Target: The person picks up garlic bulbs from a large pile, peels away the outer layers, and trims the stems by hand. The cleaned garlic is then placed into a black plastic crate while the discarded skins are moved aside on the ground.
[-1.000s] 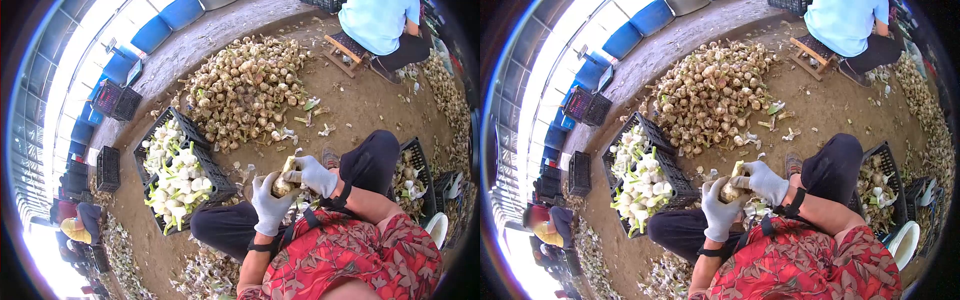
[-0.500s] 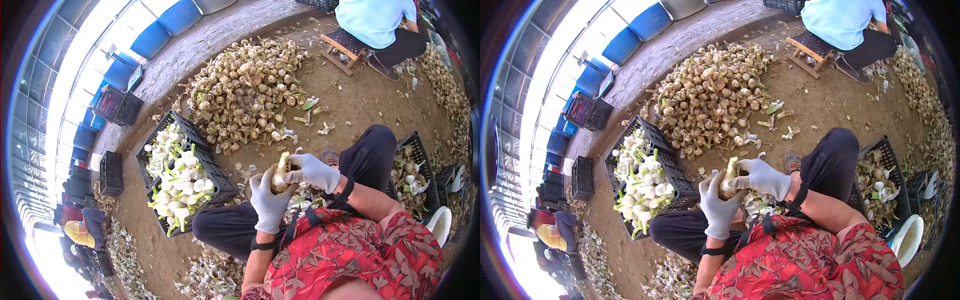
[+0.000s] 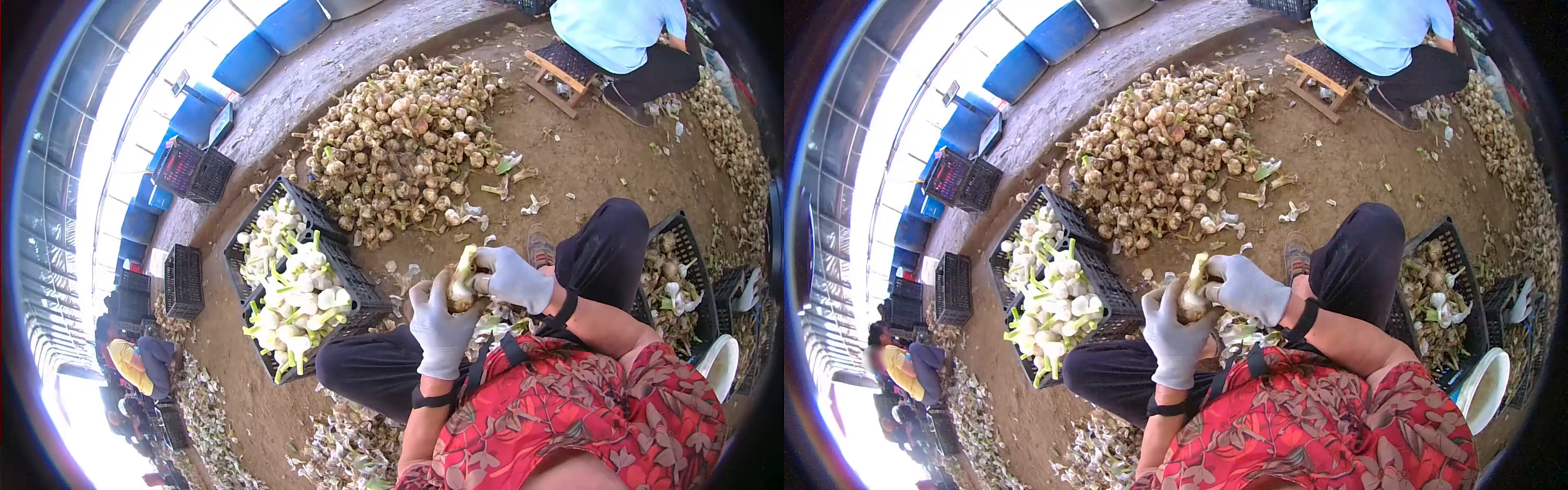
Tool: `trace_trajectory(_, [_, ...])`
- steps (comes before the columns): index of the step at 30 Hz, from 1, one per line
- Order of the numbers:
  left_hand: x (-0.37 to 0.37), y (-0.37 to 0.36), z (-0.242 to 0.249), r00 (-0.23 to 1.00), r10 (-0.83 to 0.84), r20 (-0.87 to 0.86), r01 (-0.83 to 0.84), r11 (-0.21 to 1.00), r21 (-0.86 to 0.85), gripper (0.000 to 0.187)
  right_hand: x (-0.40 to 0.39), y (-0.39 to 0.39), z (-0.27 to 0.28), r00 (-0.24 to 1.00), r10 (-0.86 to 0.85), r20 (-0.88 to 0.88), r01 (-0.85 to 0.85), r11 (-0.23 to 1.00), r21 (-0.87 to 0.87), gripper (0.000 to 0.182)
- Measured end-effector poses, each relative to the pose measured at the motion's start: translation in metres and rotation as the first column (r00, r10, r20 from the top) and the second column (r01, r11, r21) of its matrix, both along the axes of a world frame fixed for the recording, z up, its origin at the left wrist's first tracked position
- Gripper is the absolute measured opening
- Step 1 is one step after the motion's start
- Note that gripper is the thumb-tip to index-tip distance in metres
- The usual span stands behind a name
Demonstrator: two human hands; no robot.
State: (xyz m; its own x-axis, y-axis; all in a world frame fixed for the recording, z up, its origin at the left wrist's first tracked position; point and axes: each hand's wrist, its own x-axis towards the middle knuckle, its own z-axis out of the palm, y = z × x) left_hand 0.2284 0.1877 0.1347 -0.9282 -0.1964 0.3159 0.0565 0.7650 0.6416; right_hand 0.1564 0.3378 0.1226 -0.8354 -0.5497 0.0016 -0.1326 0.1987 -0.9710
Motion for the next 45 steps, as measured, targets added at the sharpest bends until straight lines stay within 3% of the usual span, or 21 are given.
trace_trajectory(4, [0.002, 0.004, -0.004, 0.997, 0.023, 0.068, -0.021, 0.999, -0.028, 0.066, 0.005, -0.002, -0.012, 0.983, -0.06, -0.174, 0.09, 0.982, 0.168, 0.023])
trace_trajectory(10, [0.006, 0.001, -0.011, 0.999, -0.018, 0.042, 0.017, 0.999, 0.03, 0.069, 0.006, -0.001, -0.027, 0.996, -0.089, 0.001, 0.088, 0.994, -0.064, 0.02])
trace_trajectory(13, [0.001, -0.011, -0.038, 0.995, -0.094, -0.024, 0.097, 0.957, 0.274, 0.065, 0.007, -0.002, -0.028, 0.977, -0.159, -0.143, 0.17, 0.983, 0.064, 0.015])
trace_trajectory(14, [0.0, -0.018, -0.047, 0.971, -0.224, 0.083, 0.08, 0.632, 0.771, 0.062, 0.006, -0.004, -0.031, 0.973, -0.171, -0.157, 0.185, 0.98, 0.079, 0.014])
trace_trajectory(15, [0.0, -0.026, -0.055, 0.919, -0.383, 0.096, -0.062, 0.099, 0.993, 0.062, 0.007, -0.005, -0.038, 0.984, -0.154, 0.086, 0.163, 0.98, -0.115, 0.013])
trace_trajectory(16, [0.0, -0.03, -0.056, 0.859, -0.512, 0.009, -0.272, -0.441, 0.856, 0.063, 0.009, -0.007, -0.038, 0.973, -0.122, 0.194, 0.157, 0.972, -0.177, 0.014])
trace_trajectory(18, [-0.006, -0.022, -0.058, 0.863, -0.502, 0.057, -0.388, -0.588, 0.71, 0.067, 0.012, -0.01, -0.037, 0.919, -0.034, 0.392, 0.163, 0.94, -0.301, 0.015])
trace_trajectory(20, [-0.009, -0.023, -0.064, 0.847, -0.53, -0.038, -0.314, -0.557, 0.769, 0.065, 0.013, -0.008, -0.036, 0.893, -0.052, 0.447, 0.183, 0.949, -0.256, 0.02])
trace_trajectory(23, [-0.013, 0.006, -0.025, 0.899, -0.174, 0.401, -0.431, -0.195, 0.881, 0.055, 0.02, -0.014, -0.045, 0.887, -0.139, 0.44, 0.256, 0.941, -0.22, 0.019])
trace_trajectory(24, [-0.012, 0.013, -0.029, 0.94, -0.067, 0.333, -0.338, -0.074, 0.938, 0.051, 0.019, -0.014, -0.044, 0.974, -0.133, 0.185, 0.164, 0.974, -0.16, 0.019])
trace_trajectory(26, [-0.006, 0.022, -0.042, 0.982, 0.117, 0.151, -0.172, 0.202, 0.964, 0.043, 0.021, -0.017, -0.039, 0.945, -0.023, -0.327, 0.032, 0.999, 0.023, 0.019])
trace_trajectory(27, [0.002, -0.001, -0.072, 0.986, -0.097, 0.139, -0.143, -0.036, 0.989, 0.036, 0.021, -0.017, -0.039, 0.985, 0.082, 0.154, -0.065, 0.991, -0.113, 0.018])
trace_trajectory(28, [0.006, -0.014, -0.07, 0.956, -0.282, 0.079, -0.152, -0.248, 0.957, 0.034, 0.019, -0.014, -0.041, 0.944, 0.147, 0.294, -0.087, 0.974, -0.208, 0.018])
trace_trajectory(30, [0.003, -0.008, -0.044, 0.958, -0.212, 0.194, -0.252, -0.296, 0.921, 0.034, 0.01, -0.007, -0.043, 0.8, 0.295, 0.522, -0.082, 0.916, -0.393, 0.018])
trace_trajectory(31, [0.002, -0.008, -0.053, 0.985, -0.146, 0.093, -0.099, -0.034, 0.994, 0.033, 0.014, -0.01, -0.025, 0.759, 0.244, 0.604, 0.07, 0.891, -0.449, 0.014])
trace_trajectory(32, [0.0, -0.006, -0.066, 0.994, -0.11, -0.022, 0.048, 0.237, 0.97, 0.032, 0.015, -0.008, -0.029, 0.706, 0.306, 0.639, 0.13, 0.831, -0.541, 0.016])
trace_trajectory(34, [0.003, -0.011, -0.072, 0.979, -0.185, -0.082, 0.132, 0.275, 0.952, 0.033, 0.015, -0.004, -0.04, 0.598, 0.439, 0.671, 0.269, 0.678, -0.684, 0.021])
trace_trajectory(37, [0.006, -0.024, -0.055, 0.928, -0.372, -0.023, -0.139, -0.404, 0.904, 0.046, 0.003, -0.003, -0.043, 0.643, 0.345, 0.684, 0.358, 0.654, -0.666, 0.019])
trace_trajectory(41, [0.01, -0.021, -0.05, 0.83, -0.551, 0.08, -0.13, -0.051, 0.99, 0.064, -0.017, -0.016, -0.032, 0.678, 0.174, 0.714, 0.47, 0.644, -0.603, 0.018])
trace_trajectory(43, [0.012, -0.011, -0.043, 0.798, -0.602, 0.045, -0.121, -0.087, 0.989, 0.059, -0.031, -0.018, -0.04, 0.798, 0.016, 0.603, 0.37, 0.777, -0.51, 0.012])
trace_trajectory(45, [0.012, -0.008, -0.045, 0.786, -0.616, 0.039, -0.14, -0.116, 0.983, 0.055, -0.05, -0.011, -0.05, 0.907, -0.092, 0.41, 0.159, 0.978, -0.133, 0.016])
